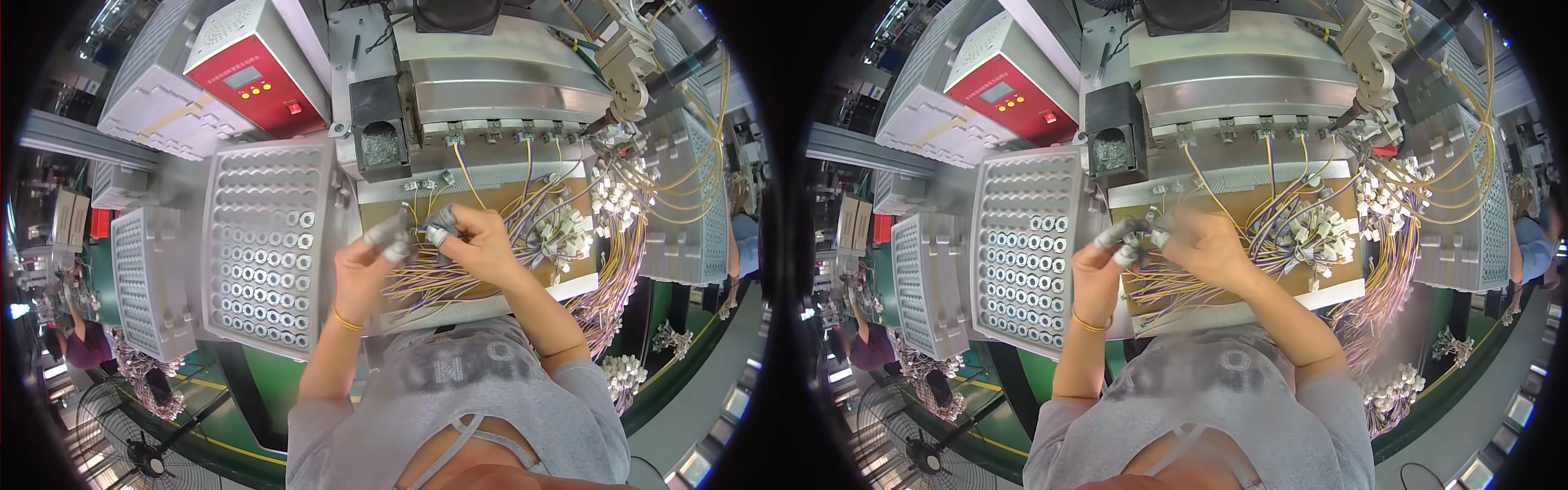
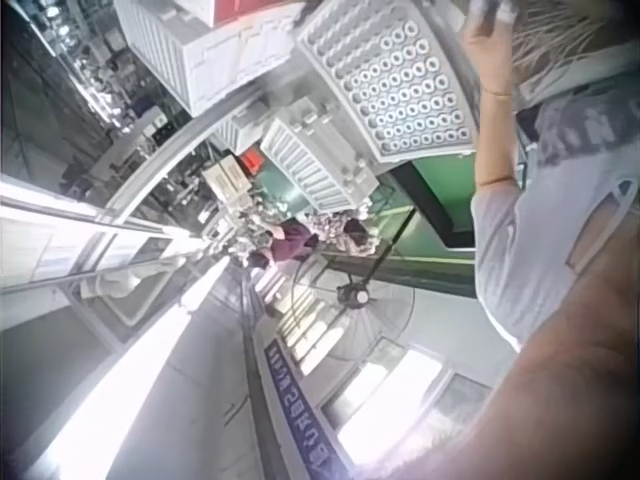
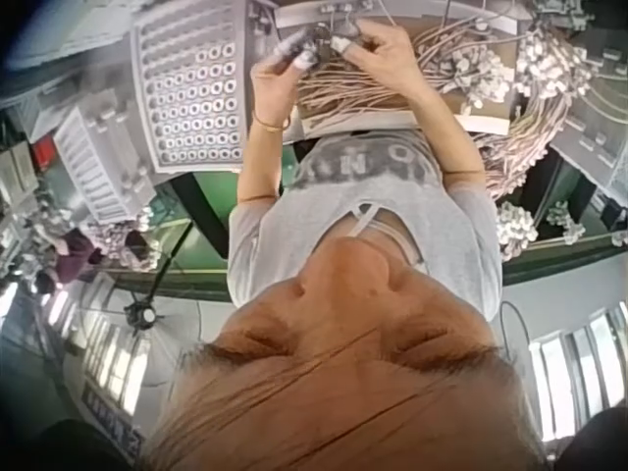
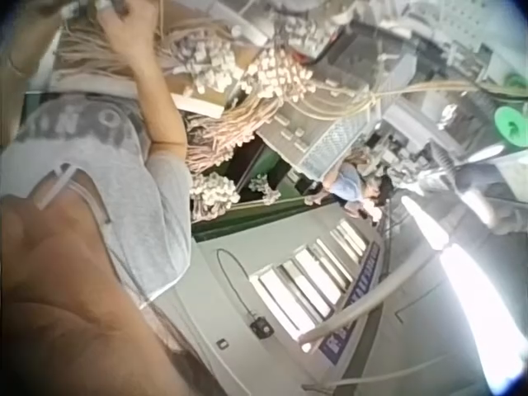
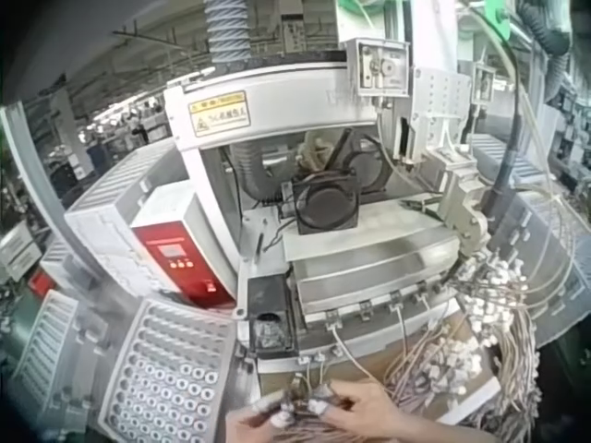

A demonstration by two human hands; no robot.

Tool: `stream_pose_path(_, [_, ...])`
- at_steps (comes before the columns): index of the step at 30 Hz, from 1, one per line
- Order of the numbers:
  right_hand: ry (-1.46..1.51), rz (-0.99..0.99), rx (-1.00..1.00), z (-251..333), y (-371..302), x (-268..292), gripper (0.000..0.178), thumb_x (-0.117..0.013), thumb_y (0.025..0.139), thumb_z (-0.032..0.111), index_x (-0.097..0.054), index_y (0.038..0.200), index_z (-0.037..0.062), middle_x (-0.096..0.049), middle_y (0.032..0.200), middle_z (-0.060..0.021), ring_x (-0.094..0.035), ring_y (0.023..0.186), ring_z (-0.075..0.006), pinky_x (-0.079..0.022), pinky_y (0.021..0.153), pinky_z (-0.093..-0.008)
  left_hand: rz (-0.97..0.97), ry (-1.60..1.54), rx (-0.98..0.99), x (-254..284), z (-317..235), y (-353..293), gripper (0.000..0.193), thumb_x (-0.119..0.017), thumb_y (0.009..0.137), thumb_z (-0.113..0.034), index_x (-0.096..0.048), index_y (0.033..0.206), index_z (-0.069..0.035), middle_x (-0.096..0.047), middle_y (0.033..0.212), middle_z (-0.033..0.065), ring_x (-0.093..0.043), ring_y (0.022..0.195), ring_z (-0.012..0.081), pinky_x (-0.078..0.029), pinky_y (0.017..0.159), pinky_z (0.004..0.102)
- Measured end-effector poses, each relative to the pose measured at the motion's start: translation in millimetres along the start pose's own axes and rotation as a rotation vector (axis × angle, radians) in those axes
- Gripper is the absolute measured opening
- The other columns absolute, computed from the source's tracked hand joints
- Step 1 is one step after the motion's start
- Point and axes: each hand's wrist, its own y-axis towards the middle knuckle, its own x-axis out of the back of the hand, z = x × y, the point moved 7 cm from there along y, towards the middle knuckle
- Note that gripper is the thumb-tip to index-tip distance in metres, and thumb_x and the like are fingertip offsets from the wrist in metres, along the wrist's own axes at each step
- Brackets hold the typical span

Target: The person takes metal components from a tray and attaches them onto wire connectors by hand. The person then inserts the wire connectors into a machine, presses a button to operate the machine, and removes the assembled wire harnesses.

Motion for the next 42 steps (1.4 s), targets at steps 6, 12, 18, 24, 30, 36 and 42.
stream_pose_path(6, [0.127, -0.029, -0.013, 4.8, -2.7, 1.6, 0.005, -0.059, 0.073, 0.001, -0.055, 0.071, -0.0013, -0.052, 0.058, 0.003, -0.043, 0.052, -0.0011, -0.034, 0.044, -0.0184, 0.088, -0.019, -0.065, -20.7, -7.8, -0.9, 0.036, -0.054, 0.078, 0.002, -0.047, 0.114, 0.006, -0.058, 0.1, 0.0134, -0.058, 0.075, 0.014, -0.047, 0.055, 0.0206])
stream_pose_path(12, [0.037, -0.01, 0.015, 6.3, -4.7, 8.4, 0.006, -0.059, 0.068, 0.0, -0.054, 0.068, -0.001, -0.051, 0.057, 0.0022, -0.042, 0.053, -0.0011, -0.034, 0.044, -0.0186, 0.161, -0.018, -0.116, -31.5, -14.6, -5.2, 0.04, -0.059, 0.075, 0.004, -0.048, 0.114, 0.004, -0.057, 0.103, 0.0095, -0.055, 0.08, 0.0108, -0.048, 0.067, 0.0215])
stream_pose_path(18, [-0.155, 0.018, 0.154, 24.9, -7.1, 13.6, 0.008, -0.059, 0.064, 0.002, -0.053, 0.068, -0.0009, -0.05, 0.055, -0.0002, -0.041, 0.051, -0.002, -0.034, 0.044, -0.0196, 0.153, 0.064, -0.211, -37.6, -19.4, -3.2, 0.033, -0.058, 0.076, 0.005, -0.054, 0.108, 0.003, -0.057, 0.104, 0.0097, -0.054, 0.092, 0.0146, -0.045, 0.08, 0.027])
stream_pose_path(24, [-0.021, 0.041, -0.02, 11.9, -5.6, -3.5, 0.017, -0.059, 0.07, 0.012, -0.051, 0.075, -0.0013, -0.051, 0.058, -0.0078, -0.044, 0.049, -0.0091, -0.037, 0.044, -0.0253, -0.023, -0.046, -0.029, -19.6, -0.5, 4.7, 0.019, -0.053, 0.079, -0.002, -0.059, 0.096, 0.003, -0.061, 0.091, 0.008, -0.056, 0.078, 0.0111, -0.046, 0.069, 0.0218])
stream_pose_path(30, [0.159, 0.165, -0.226, -4.4, -0.2, 1.4, 0.012, -0.058, 0.077, 0.007, -0.06, 0.087, 0.0002, -0.059, 0.077, -0.0004, -0.052, 0.065, -0.0047, -0.042, 0.055, -0.0197, 0.175, -0.308, 0.121, -43.9, -2.2, 13.3, 0.029, -0.05, 0.082, -0.009, -0.05, 0.109, 0.002, -0.057, 0.095, 0.0074, -0.055, 0.074, 0.0123, -0.045, 0.057, 0.0223])
stream_pose_path(36, [0.08, -0.185, -0.072, 3.6, 10.4, 43.2, 0.009, -0.056, 0.069, 0.0, -0.058, 0.078, 0.0009, -0.054, 0.061, 0.0031, -0.045, 0.053, 0.0, -0.033, 0.044, -0.0164, 0.249, -0.035, -0.028, -43.8, 35.6, 28.7, 0.029, -0.052, 0.08, -0.011, -0.053, 0.108, -0.002, -0.057, 0.096, 0.0085, -0.055, 0.082, 0.017, -0.046, 0.066, 0.0287])
stream_pose_path(42, [0.163, -0.327, -0.166, -19.9, 11.2, 67.3, 0.01, -0.063, 0.066, 0.005, -0.054, 0.069, 0.0027, -0.049, 0.056, 0.0055, -0.041, 0.056, 0.0001, -0.031, 0.043, -0.0174, 0.435, 0.987, -0.486, -76.9, 43.4, 18.5, 0.013, -0.06, 0.065, -0.005, -0.061, 0.078, -0.002, -0.054, 0.072, 0.0148, -0.049, 0.063, 0.0298, -0.042, 0.058, 0.0335])
